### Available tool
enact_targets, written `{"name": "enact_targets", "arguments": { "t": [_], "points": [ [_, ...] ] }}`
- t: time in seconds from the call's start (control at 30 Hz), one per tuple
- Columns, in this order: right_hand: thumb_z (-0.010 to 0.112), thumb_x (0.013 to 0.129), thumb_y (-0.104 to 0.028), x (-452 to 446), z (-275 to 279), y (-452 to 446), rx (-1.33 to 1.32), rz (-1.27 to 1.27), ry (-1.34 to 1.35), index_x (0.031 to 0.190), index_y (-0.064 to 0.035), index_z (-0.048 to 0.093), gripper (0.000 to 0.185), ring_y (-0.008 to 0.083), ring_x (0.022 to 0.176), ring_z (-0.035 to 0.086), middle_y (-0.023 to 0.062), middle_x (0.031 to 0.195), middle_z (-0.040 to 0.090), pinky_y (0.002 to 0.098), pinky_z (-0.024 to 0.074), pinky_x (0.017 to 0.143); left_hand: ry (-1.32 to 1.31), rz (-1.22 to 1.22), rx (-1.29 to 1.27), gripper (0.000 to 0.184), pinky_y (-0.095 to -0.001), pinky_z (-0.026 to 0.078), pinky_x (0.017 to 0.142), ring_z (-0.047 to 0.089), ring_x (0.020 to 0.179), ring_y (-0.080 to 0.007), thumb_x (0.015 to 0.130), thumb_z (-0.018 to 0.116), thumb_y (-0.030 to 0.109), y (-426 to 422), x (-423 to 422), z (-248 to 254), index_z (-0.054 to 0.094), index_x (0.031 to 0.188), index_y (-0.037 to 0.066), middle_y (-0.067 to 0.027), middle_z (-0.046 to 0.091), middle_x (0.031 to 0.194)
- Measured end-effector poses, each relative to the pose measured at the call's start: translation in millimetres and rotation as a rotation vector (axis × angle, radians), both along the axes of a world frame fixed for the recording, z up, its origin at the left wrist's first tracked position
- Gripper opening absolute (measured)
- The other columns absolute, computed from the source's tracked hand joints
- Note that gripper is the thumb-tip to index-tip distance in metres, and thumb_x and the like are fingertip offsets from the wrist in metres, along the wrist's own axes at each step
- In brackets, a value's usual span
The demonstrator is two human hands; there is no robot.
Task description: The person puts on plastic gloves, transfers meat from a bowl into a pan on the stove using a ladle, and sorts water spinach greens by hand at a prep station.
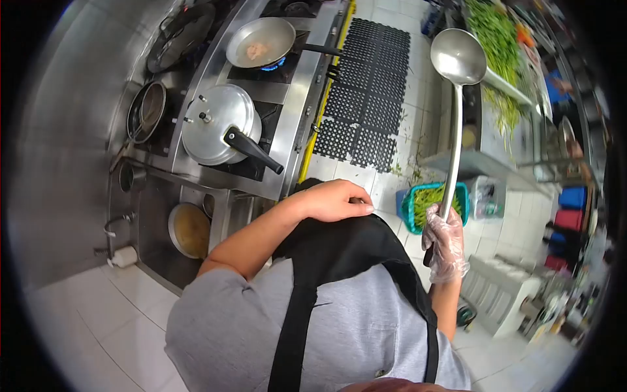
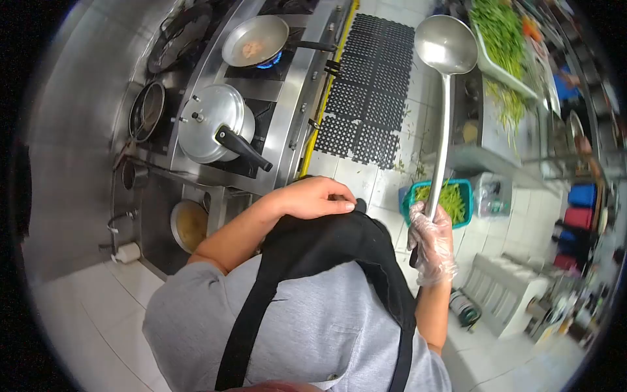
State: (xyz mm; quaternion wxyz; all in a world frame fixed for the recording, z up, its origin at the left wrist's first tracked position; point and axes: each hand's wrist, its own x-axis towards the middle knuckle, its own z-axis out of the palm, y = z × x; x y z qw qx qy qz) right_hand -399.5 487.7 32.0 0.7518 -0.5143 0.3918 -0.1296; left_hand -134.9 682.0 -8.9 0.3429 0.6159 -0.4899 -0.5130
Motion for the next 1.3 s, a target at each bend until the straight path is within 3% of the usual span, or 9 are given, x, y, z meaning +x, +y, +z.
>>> {"name": "enact_targets", "arguments": {
  "t": [0.23, 0.4, 0.53, 0.67, 0.77, 0.87, 0.9, 0.97, 1.3],
  "points": [
    [0.081, 0.098, -0.012, 121.3, 4.5, -95.9, 0.312, 0.187, -0.15, 0.112, -0.0011, 0.065, 0.024, 0.0119, 0.048, 0.048, -0.0002, 0.066, 0.053, 0.0275, 0.0388, 0.043, 0.262, 0.35, -0.012, 0.036, -0.0354, 0.06, 0.082, 0.075, 0.092, -0.0163, 0.109, 0.072, 0.032, -85.0, 54.1, -39.5, 0.077, 0.118, -0.002, -0.0112, 0.08, 0.1],
    [0.079, 0.101, -0.014, 243.5, -16.4, -175.8, 0.396, 0.432, -0.081, 0.113, -0.0035, 0.064, 0.023, 0.0127, 0.048, 0.049, -0.0005, 0.066, 0.052, 0.029, 0.0414, 0.043, 0.691, 0.889, 0.112, 0.043, -0.0315, 0.062, 0.077, 0.072, 0.089, -0.0164, 0.112, 0.069, 0.041, -140.7, 145.0, -71.1, 0.07, 0.129, 0.002, -0.0071, 0.074, 0.11],
    [0.076, 0.102, -0.011, 338.3, 2.0, -237.8, 0.393, 0.616, 0.035, 0.116, -0.0015, 0.066, 0.02, 0.0121, 0.05, 0.053, 0.0001, 0.07, 0.057, 0.0284, 0.0456, 0.046, 1.139, 1.272, 0.039, 0.054, -0.0465, 0.063, 0.092, 0.072, 0.108, -0.0273, 0.108, 0.071, 0.049, -188.2, 234.4, -138.3, 0.062, 0.14, 0.006, -0.0116, 0.069, 0.122],
    [0.076, 0.103, -0.009, 433.1, 25.9, -283.0, 0.34, 0.784, 0.082, 0.117, -0.0005, 0.068, 0.019, 0.0099, 0.05, 0.052, -0.0002, 0.07, 0.057, 0.0266, 0.0439, 0.046, 1.214, 1.518, -0.043, 0.055, -0.0508, 0.061, 0.098, 0.071, 0.112, -0.0303, 0.107, 0.072, 0.05, -234.1, 303.8, -169.9, 0.061, 0.139, 0.007, -0.0121, 0.069, 0.124],
    [0.076, 0.103, -0.008, 500.0, 29.0, -305.7, 0.356, 0.941, 0.122, 0.117, 0.0005, 0.068, 0.019, 0.0091, 0.05, 0.051, -0.0009, 0.069, 0.057, 0.0259, 0.0426, 0.046, 1.271, 1.56, -0.211, 0.049, -0.054, 0.061, 0.095, 0.072, 0.108, -0.0317, 0.108, 0.071, 0.05, -250.2, 344.3, -185.4, 0.063, 0.134, 0.008, -0.0118, 0.07, 0.119],
    [0.076, 0.103, -0.008, 569.8, 31.7, -317.7, 0.343, 1.074, 0.197, 0.117, 0.0013, 0.069, 0.019, 0.0091, 0.049, 0.05, -0.0019, 0.067, 0.056, 0.0258, 0.0421, 0.045, 1.571, 1.667, -0.503, 0.04, -0.0523, 0.059, 0.085, 0.07, 0.089, -0.0316, 0.11, 0.069, 0.051, -270.7, 355.9, -184.5, 0.067, 0.105, 0.011, -0.0089, 0.07, 0.095],
    [0.076, 0.102, -0.007, 592.4, 31.2, -323.0, 0.346, 1.117, 0.232, 0.117, 0.0013, 0.069, 0.018, 0.0092, 0.048, 0.05, -0.002, 0.067, 0.056, 0.0257, 0.0418, 0.045, 1.574, 1.752, -0.567, 0.04, -0.0481, 0.056, 0.068, 0.063, 0.072, -0.0252, 0.11, 0.069, 0.05, -282.9, 353.9, -194.2, 0.063, 0.097, 0.013, -0.0036, 0.063, 0.079],
    [0.075, 0.102, -0.005, 634.4, 25.6, -336.3, 0.36, 1.204, 0.245, 0.116, 0.0022, 0.069, 0.018, 0.0092, 0.049, 0.05, -0.0013, 0.069, 0.057, 0.0255, 0.0411, 0.044, 1.314, 1.943, -0.462, 0.043, -0.0433, 0.052, 0.057, 0.06, 0.064, -0.0208, 0.11, 0.069, 0.051, -292.4, 349.4, -184.8, 0.06, 0.094, 0.012, -0.0014, 0.056, 0.072],
    [0.076, 0.1, -0.008, 806.8, 16.7, -422.3, 0.115, 1.694, 0.272, 0.114, -0.0011, 0.069, 0.017, 0.0085, 0.051, 0.052, -0.0029, 0.07, 0.057, 0.0246, 0.0425, 0.047, 0.973, 2.343, -0.387, 0.05, -0.0354, 0.04, 0.051, 0.044, 0.055, -0.0136, 0.109, 0.069, 0.057, -358.4, 381.6, -150.8, 0.055, 0.088, 0.013, 0.0036, 0.046, 0.067]
  ]
}}
